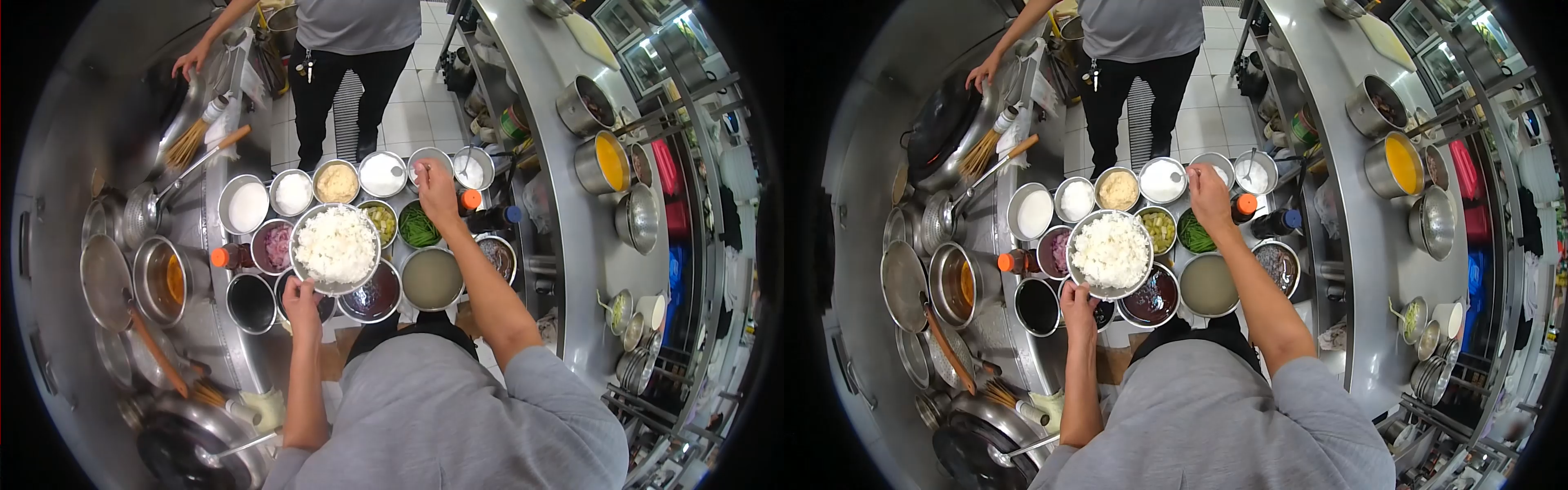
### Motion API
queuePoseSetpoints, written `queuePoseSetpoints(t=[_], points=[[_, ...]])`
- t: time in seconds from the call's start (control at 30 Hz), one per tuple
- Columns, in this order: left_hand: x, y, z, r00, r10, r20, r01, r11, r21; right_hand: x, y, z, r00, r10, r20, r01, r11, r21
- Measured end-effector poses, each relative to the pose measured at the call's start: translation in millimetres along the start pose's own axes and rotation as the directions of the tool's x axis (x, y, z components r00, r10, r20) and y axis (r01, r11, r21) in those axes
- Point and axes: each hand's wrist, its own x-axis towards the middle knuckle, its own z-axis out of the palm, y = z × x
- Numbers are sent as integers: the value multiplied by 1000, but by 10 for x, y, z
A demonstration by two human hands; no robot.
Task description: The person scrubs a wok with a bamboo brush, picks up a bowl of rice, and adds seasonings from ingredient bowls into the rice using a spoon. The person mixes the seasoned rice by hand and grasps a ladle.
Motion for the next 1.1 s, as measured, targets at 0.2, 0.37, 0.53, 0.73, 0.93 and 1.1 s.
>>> queuePoseSetpoints(t=[0.2, 0.37, 0.53, 0.73, 0.93, 1.1], points=[[59, -15, -45, 1000, 6, -15, -6, 999, 40, 79, -64, -74, 987, -109, -114, 103, 993, -54], [63, 13, -38, 999, 5, -43, -3, 999, 46, 89, 91, -14, 996, 30, -90, -31, 1000, -7], [12, 86, 5, 999, 8, -52, -6, 999, 36, 147, 194, 40, 995, 62, -74, -63, 998, -22], [19, 95, -5, 999, -3, -36, 6, 998, 59, 233, 170, 73, 981, 90, -169, -88, 996, 18], [44, 75, 3, 998, 2, -57, 0, 1000, 27, 198, 297, 81, 979, 175, -108, -166, 982, 88], [111, 41, -29, 999, -20, -49, 23, 998, 57, 182, 383, 99, 937, 340, -86, -287, 885, 366]])
